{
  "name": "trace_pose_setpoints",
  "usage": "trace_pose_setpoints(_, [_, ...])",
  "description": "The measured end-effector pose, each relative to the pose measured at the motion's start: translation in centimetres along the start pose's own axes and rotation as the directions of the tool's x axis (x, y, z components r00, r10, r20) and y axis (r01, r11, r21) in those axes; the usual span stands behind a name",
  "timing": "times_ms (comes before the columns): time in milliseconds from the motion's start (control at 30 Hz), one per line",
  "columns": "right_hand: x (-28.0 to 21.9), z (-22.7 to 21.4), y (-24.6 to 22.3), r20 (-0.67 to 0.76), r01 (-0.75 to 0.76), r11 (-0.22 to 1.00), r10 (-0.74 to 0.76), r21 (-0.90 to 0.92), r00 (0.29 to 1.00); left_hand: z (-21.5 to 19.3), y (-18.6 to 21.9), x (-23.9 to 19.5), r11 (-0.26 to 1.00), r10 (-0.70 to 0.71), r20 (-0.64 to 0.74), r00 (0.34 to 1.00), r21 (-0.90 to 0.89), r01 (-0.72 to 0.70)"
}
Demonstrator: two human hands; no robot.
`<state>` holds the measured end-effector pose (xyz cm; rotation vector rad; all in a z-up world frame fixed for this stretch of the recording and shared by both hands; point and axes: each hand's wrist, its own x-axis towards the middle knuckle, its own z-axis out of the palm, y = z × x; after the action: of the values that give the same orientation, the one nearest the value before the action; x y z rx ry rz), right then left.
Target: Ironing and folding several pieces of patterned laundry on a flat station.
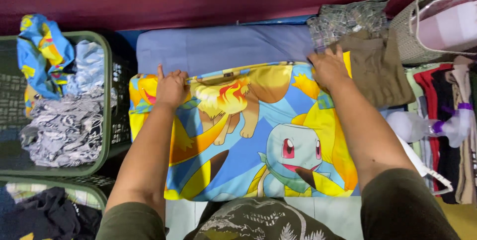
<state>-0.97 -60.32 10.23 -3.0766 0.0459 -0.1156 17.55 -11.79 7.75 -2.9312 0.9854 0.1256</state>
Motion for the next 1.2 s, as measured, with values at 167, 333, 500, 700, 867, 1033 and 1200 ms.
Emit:
trace_pose_setpoints(167, [-5.6,-1.3,-0.8,0.172,-0.035,0.995,0.019,0.091,0.985,-3.1,-0.5,-5.9,0.978,0.082,-0.126,0.989,-0.182,-0.104])
trace_pose_setpoints(333, [-12.8,-5.1,-3.6,0.801,-0.316,0.949,0.184,0.007,0.57,-1.8,-1.7,-11.8,0.854,0.21,0.507,0.836,-0.512,0.096])
trace_pose_setpoints(500, [-14.7,-2.9,-5.0,0.384,-0.269,0.921,0.149,0.281,0.911,-2.3,-1.1,-12.6,0.983,0.05,0.038,0.998,-0.179,-0.043])
trace_pose_setpoints(700, [-16.2,-2.7,-8.8,0.384,-0.375,0.922,0.384,-0.101,0.84,2.8,-2.6,-12.2,0.957,-0.143,0.254,0.956,0.28,0.069])
trace_pose_setpoints(867, [-22.5,-3.3,-8.5,0.3,-0.41,0.892,0.45,-0.19,0.841,0.5,-4.3,-17.2,0.945,-0.128,0.142,0.982,0.318,0.077])
trace_pose_setpoints(1033, [-29.1,-3.2,-4.7,0.15,-0.439,0.654,0.45,0.616,0.88,-11.6,-4.4,-24.6,0.934,0.127,-0.05,0.991,-0.331,-0.137])
trace_pose_setpoints(1200, [-31.2,-10.4,-2.5,0.315,-0.45,0.533,0.329,0.717,0.89,-18.5,-6.0,-27.9,0.817,0.084,0.267,0.96,-0.569,0.087])
